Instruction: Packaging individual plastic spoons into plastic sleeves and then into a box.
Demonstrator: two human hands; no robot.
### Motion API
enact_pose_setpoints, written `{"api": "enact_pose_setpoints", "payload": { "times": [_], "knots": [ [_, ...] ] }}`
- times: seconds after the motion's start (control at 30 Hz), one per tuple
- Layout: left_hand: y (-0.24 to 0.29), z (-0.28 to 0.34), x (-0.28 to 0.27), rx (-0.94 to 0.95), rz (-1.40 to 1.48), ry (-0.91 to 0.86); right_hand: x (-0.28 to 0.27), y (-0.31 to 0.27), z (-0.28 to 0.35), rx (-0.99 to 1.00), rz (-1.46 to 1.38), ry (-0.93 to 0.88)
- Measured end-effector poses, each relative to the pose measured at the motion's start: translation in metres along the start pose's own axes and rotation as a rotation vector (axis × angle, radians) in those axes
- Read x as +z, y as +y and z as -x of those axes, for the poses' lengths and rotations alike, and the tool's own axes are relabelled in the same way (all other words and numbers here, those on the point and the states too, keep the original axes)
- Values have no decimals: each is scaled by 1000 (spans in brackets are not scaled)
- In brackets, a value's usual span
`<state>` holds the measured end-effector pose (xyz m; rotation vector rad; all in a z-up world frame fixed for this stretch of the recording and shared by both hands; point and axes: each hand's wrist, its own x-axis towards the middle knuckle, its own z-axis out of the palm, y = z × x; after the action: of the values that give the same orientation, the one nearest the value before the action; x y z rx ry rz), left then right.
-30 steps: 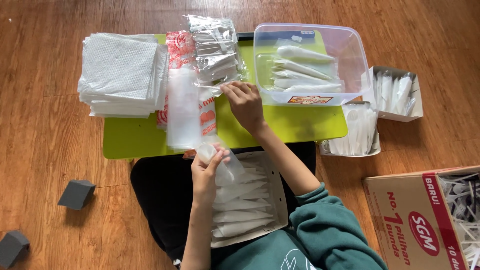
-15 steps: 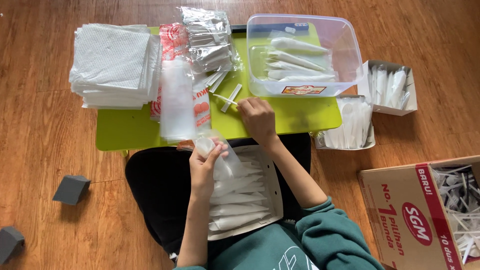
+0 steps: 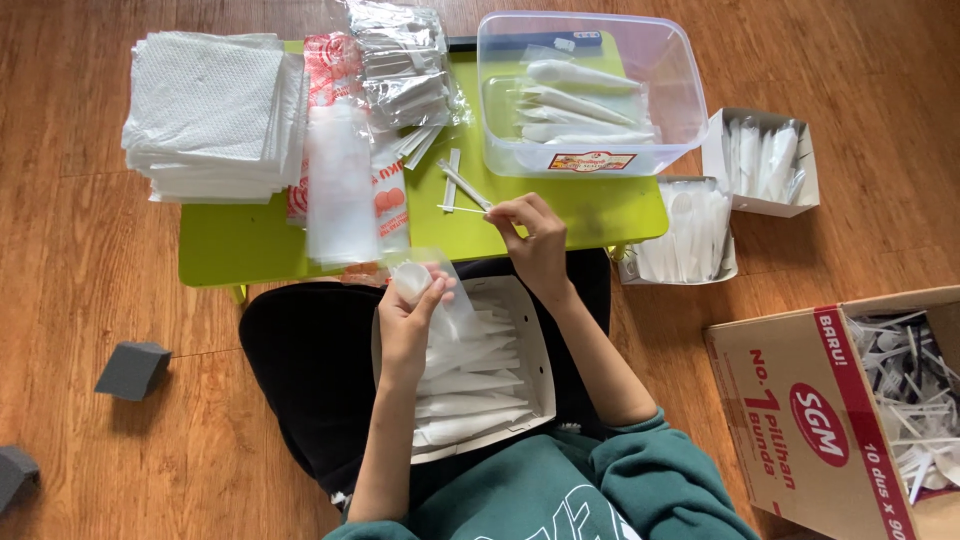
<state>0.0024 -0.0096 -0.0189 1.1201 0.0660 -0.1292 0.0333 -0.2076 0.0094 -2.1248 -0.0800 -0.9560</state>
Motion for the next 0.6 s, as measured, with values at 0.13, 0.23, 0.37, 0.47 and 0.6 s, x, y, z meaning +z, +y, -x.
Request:
{"api": "enact_pose_setpoints", "payload": {
  "times": [0.13,0.23,0.37,0.47,0.6],
  "knots": [
    [11,9,7,124,-72,59,-58,-52,-23,-100,-121,-53],
    [16,17,8,278,-275,64,-104,-73,-32,-162,-65,-103],
    [15,22,13,398,-398,56,-139,-104,-38,-168,-79,-122],
    [17,25,20,494,-396,32,-148,-123,-43,-207,-113,-185],
    [41,30,32,697,-402,-52,-147,-146,-50,-324,-85,-332]
  ]
}}
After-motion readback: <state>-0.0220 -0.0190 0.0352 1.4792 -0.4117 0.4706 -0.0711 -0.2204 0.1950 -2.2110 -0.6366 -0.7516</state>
